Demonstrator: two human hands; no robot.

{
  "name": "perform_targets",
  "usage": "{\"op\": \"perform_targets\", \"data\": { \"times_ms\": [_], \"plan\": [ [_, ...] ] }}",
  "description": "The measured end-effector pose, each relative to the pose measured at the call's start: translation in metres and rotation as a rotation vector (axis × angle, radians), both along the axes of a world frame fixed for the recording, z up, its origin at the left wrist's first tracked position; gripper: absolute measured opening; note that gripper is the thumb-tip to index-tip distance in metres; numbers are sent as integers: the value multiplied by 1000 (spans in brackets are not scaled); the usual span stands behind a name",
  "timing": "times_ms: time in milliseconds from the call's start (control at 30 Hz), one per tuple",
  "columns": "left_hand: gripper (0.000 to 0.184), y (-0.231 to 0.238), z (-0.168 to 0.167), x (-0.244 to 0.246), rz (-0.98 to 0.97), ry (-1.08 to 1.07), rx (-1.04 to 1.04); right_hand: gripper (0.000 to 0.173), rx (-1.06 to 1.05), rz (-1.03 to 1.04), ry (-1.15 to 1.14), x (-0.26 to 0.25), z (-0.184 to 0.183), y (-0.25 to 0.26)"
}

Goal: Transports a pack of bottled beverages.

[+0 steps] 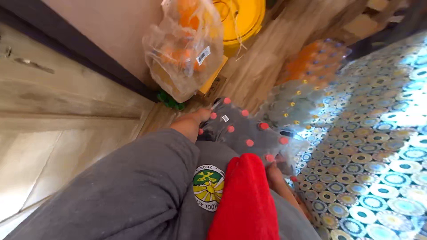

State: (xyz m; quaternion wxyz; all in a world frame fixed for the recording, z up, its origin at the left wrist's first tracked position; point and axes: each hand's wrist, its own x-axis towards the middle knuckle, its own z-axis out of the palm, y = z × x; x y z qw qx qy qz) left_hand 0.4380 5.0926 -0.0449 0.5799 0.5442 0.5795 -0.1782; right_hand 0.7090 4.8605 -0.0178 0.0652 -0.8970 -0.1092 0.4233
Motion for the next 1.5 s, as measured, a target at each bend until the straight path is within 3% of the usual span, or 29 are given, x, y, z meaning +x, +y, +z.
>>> {"op": "perform_targets", "data": {
  "times_ms": [200,500,700,867,1100,1367,1500],
  "plan": [
    [78,16,-2,27,-56,42,23,64,186,-354,85,-2,-12,-16],
    [81,34,-1,85,-215,59,62,69,194,-409,98,30,-32,-25],
    [83,32,6,118,-238,57,81,63,152,-356,68,62,-38,-29],
    [81,34,5,138,-246,60,72,70,125,-408,91,82,-53,-35],
    [81,45,-1,161,-274,85,75,72,129,-501,99,73,-48,-38],
    [76,74,13,197,-598,156,85,73,155,-724,83,48,-53,-41],
    [76,86,16,205,-638,156,60,72,174,-821,83,31,-45,-35]
  ]
}}
